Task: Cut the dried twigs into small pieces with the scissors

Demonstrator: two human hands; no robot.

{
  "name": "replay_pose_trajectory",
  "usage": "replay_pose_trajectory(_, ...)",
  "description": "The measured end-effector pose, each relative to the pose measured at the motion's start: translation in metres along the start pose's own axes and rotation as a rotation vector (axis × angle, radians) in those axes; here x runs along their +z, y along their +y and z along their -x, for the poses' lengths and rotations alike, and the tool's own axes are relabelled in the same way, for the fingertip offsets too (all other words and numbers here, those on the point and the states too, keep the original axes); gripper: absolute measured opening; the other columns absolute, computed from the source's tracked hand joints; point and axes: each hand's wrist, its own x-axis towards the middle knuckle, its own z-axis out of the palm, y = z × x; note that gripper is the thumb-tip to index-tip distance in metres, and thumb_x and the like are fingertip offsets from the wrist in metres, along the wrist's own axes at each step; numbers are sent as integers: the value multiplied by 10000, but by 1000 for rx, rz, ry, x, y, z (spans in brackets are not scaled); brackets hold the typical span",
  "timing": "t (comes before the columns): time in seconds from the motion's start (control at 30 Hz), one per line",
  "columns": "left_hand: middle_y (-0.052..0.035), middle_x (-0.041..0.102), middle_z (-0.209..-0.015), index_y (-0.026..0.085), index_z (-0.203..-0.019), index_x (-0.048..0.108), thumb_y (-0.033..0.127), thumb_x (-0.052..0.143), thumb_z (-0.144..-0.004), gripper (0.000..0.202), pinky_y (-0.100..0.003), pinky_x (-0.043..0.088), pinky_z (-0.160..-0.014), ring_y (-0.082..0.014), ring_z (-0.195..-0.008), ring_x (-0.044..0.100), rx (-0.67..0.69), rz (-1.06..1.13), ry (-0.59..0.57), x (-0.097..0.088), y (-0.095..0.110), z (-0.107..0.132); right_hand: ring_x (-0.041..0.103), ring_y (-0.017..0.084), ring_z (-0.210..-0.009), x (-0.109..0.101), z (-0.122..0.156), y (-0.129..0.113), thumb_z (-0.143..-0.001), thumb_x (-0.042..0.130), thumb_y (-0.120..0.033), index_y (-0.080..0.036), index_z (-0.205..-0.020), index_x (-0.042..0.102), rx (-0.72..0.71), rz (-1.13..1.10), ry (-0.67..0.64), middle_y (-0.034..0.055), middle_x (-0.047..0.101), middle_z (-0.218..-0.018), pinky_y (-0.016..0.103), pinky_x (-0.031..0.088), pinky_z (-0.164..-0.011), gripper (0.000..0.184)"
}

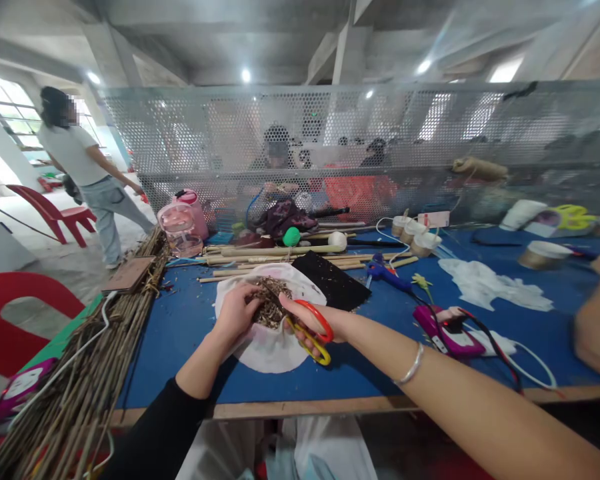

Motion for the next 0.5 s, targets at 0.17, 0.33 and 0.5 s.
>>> replay_pose_trajectory(0.17,-83,591,-1080,174,-1112,588,197,559,-754,360,-332,424,-905,-193,-986,546,28,16,-43,-6,12,3,528,114,-453,-7,24,3,-734,260,-774,-165,-900,521,43,-24,19,15,552,-576,228,475,-401,682)
replay_pose_trajectory(0.33,-116,546,-1198,171,-1230,504,339,503,-816,447,-393,359,-981,-235,-1118,481,-42,-75,-34,-8,11,4,555,117,-482,-11,35,14,-742,241,-771,-149,-953,516,75,-44,29,62,614,-670,222,473,-412,712)
replay_pose_trajectory(0.5,-114,621,-1075,167,-1103,611,315,585,-767,368,-375,413,-914,-237,-999,560,-70,-142,-138,-2,1,2,585,132,-510,-11,39,20,-748,246,-764,-145,-960,504,61,-60,-41,77,634,-694,230,483,-435,704)
